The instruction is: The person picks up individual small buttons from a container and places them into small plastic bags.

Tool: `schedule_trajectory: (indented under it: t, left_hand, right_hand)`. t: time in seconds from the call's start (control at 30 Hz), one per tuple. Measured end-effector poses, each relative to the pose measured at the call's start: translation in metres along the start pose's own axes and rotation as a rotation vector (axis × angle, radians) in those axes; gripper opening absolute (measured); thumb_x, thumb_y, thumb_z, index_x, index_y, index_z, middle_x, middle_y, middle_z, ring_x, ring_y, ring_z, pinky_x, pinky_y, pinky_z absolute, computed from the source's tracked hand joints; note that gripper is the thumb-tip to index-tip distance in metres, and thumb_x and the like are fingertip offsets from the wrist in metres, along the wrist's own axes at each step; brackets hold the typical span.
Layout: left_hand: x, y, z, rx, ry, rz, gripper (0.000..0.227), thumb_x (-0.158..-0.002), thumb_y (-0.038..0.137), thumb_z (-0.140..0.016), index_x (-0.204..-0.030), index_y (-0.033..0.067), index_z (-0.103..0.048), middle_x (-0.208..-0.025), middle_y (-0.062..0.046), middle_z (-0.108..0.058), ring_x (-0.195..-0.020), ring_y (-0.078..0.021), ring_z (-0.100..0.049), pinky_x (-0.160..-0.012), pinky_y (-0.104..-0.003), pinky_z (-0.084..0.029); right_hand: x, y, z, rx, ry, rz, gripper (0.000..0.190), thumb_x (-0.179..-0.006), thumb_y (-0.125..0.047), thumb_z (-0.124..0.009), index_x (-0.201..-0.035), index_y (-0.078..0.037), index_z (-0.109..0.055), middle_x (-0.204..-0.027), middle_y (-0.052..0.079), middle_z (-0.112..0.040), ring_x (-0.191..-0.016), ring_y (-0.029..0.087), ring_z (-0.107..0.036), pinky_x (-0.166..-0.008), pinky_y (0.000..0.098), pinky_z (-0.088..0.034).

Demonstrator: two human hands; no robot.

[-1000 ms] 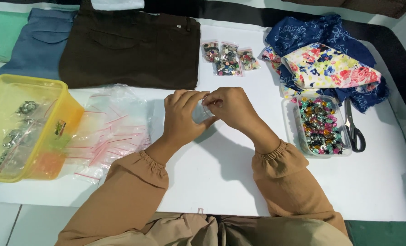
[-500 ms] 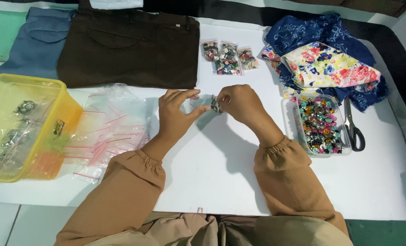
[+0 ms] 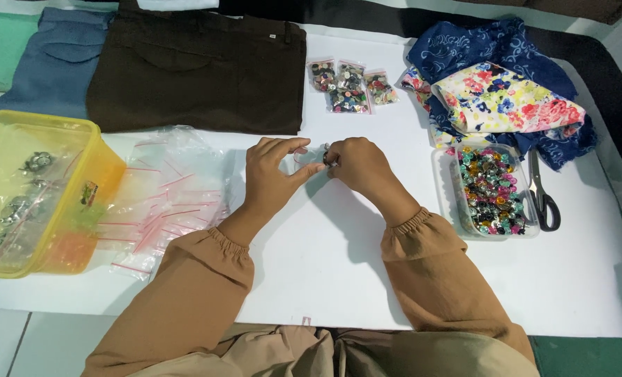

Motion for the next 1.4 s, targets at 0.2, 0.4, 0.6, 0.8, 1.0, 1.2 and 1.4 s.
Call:
schedule_trajectory:
  t: [0.2, 0.4, 0.6, 0.8, 1.0, 1.2, 1.4]
  left_hand:
    - [0.001, -0.001, -0.002, -0.012, -0.018, 0.013, 0.044, -0.080, 0.031, -0.092, -0.113, 0.0081, -0.074, -0.093, -0.010, -0.075, -0.090, -0.0257, -0.070, -0.076, -0.040, -0.052]
    - [0.002, -0.002, -0.002, -0.019, -0.004, -0.002, 0.044, -0.079, 0.031, -0.092, -0.113, 0.0089, -0.074, -0.093, -0.009, -0.075, -0.090, -0.0261, -0.070, -0.076, -0.039, -0.051]
    - [-0.001, 0.004, 0.001, -0.035, 0.008, -0.035, 0.046, -0.077, 0.033, -0.093, -0.112, 0.0088, -0.074, -0.090, -0.006, -0.075, -0.087, -0.0225, -0.070, -0.076, -0.035, -0.050]
    - [0.000, 0.001, -0.003, -0.027, 0.031, -0.037, 0.047, -0.074, 0.034, -0.096, -0.106, 0.0076, -0.074, -0.085, -0.007, -0.074, -0.083, -0.0239, -0.070, -0.074, -0.036, -0.051]
    - [0.000, 0.002, -0.002, -0.010, 0.023, -0.035, 0.048, -0.076, 0.033, -0.095, -0.111, 0.0104, -0.073, -0.092, -0.004, -0.075, -0.086, -0.0221, -0.070, -0.077, -0.037, -0.050]
    - [0.001, 0.001, -0.003, 0.017, -0.008, 0.011, 0.047, -0.077, 0.031, -0.094, -0.113, 0.0104, -0.074, -0.093, -0.006, -0.075, -0.088, -0.0230, -0.070, -0.079, -0.039, -0.049]
    - [0.001, 0.002, -0.002, 0.025, 0.001, -0.014, 0.047, -0.078, 0.029, -0.093, -0.115, 0.0091, -0.073, -0.093, -0.008, -0.075, -0.088, -0.0239, -0.069, -0.077, -0.039, -0.049]
  right_hand:
    - [-0.005, 0.012, -0.013, -0.026, 0.015, 0.000, 0.014, -0.081, 0.003, -0.074, -0.093, -0.001, -0.079, -0.078, 0.020, -0.074, -0.077, 0.034, -0.076, -0.066, 0.0374, -0.064]
    - [-0.006, 0.012, -0.007, -0.033, 0.030, 0.010, 0.013, -0.082, 0.003, -0.075, -0.093, -0.002, -0.079, -0.079, 0.021, -0.074, -0.077, 0.035, -0.076, -0.066, 0.0378, -0.064]
    - [0.015, -0.005, 0.049, -0.493, 0.255, 0.067, 0.015, -0.084, 0.004, -0.074, -0.099, 0.001, -0.077, -0.077, 0.018, -0.071, -0.069, 0.023, -0.072, -0.061, 0.0316, -0.063]
    - [0.022, -0.034, 0.050, -0.678, 0.300, 0.146, 0.015, -0.085, 0.005, -0.075, -0.099, 0.003, -0.077, -0.084, 0.021, -0.073, -0.079, 0.022, -0.071, -0.064, 0.0269, -0.065]
    - [0.019, -0.021, 0.054, -0.565, 0.347, 0.130, 0.019, -0.083, 0.004, -0.077, -0.101, -0.002, -0.078, -0.090, 0.018, -0.074, -0.085, 0.026, -0.073, -0.062, 0.0297, -0.065]
    - [-0.002, 0.018, 0.027, -0.208, 0.272, 0.053, 0.018, -0.081, 0.005, -0.075, -0.097, -0.003, -0.078, -0.080, 0.014, -0.072, -0.074, 0.023, -0.073, -0.057, 0.0290, -0.063]
    - [-0.008, 0.024, 0.005, -0.096, 0.174, -0.023, 0.017, -0.082, -0.001, -0.078, -0.099, -0.001, -0.076, -0.080, 0.016, -0.072, -0.076, 0.028, -0.075, -0.060, 0.0319, -0.064]
Point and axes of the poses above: each hand's wrist, its own x-axis away from the middle knuckle, its own z-axis out of the back of the hand, y = z × x, the point moved 9 cm from there along -x, towards the middle knuckle
